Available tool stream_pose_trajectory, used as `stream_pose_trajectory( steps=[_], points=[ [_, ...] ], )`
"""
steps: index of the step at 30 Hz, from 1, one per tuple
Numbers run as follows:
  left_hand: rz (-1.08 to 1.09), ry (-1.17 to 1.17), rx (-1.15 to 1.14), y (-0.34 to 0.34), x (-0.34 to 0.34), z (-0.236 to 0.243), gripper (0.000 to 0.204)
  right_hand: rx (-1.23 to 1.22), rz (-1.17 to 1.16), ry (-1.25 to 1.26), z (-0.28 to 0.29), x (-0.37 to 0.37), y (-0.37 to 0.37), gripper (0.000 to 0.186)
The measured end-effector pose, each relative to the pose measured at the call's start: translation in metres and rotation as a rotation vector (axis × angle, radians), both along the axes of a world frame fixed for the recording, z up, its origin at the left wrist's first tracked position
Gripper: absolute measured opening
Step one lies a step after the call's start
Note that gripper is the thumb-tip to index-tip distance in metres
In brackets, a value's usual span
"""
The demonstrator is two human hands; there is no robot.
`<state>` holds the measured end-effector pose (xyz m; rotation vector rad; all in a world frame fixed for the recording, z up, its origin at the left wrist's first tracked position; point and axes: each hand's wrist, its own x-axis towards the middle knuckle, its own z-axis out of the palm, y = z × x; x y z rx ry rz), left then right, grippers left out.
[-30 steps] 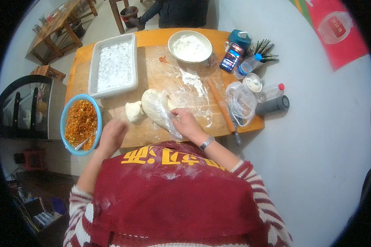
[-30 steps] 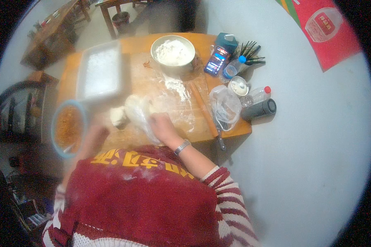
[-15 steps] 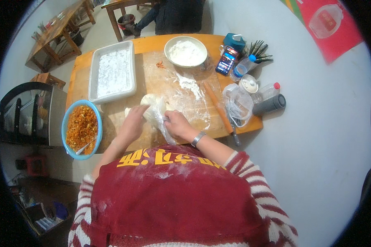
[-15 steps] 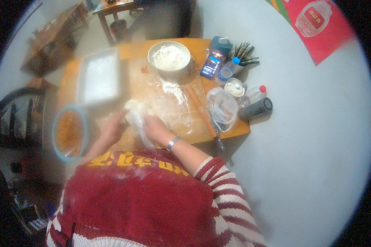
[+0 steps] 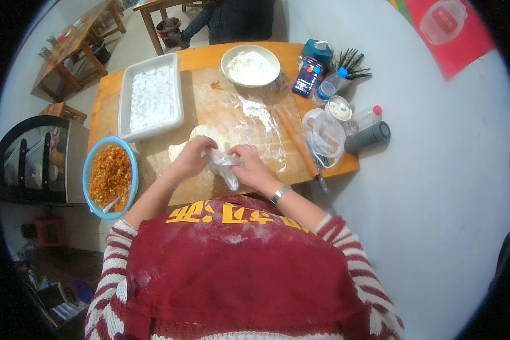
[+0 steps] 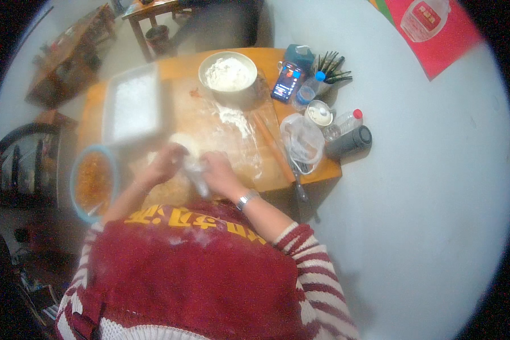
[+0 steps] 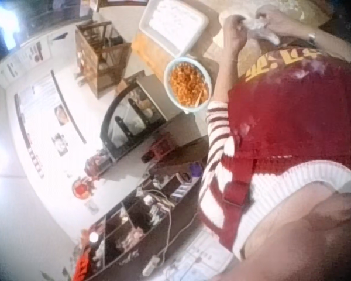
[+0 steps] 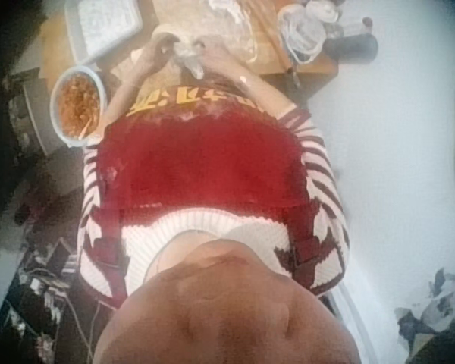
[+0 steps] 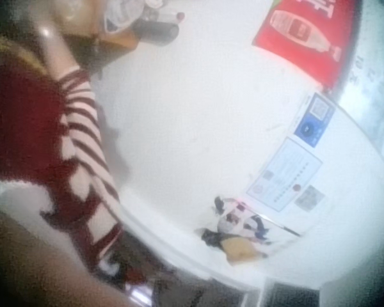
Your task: The person kneads a large piece of dough on a floured wooden table, then uses a cleaver to cut off a smaller portion. They shape the smaller piece into a ball and place it into a plastic bag. The person continues to knead and shape the remaining dough.
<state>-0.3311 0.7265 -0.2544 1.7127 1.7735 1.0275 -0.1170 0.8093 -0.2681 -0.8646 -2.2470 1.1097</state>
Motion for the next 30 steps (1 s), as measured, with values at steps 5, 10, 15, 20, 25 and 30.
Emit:
stream_pose_trajectory(
  steps=[5,10,15,20,25,30],
  points=[
    [0.189,0.054,-0.208,0.006,-0.012,0.016,0.021,-0.04,-0.081,-0.042,-0.001,-0.013,0.002,0.025],
    [0.42,-0.356,-0.063,-0.007,-0.024,0.035,0.018,-0.604,-0.241,0.24,0.008,0.015,-0.009,0.023],
    [0.333,-0.325,-0.051,-0.013,-0.01,0.061,0.014,-0.689,-0.08,0.551,0.053,0.025,-0.005,0.015],
    [0.319,-0.146,0.285,-0.007,-0.015,0.078,0.014,-0.037,-0.17,0.147,0.063,-0.001,-0.013,0.019],
    [0.405,0.136,0.053,-0.022,-0.033,0.094,0.018,-0.07,-0.271,0.046,0.045,-0.001,-0.007,0.024],
    [0.462,-0.408,-0.049,-0.036,-0.039,0.113,0.019,-0.451,-0.546,0.28,0.1,0.062,-0.016,0.011]
  ],
)
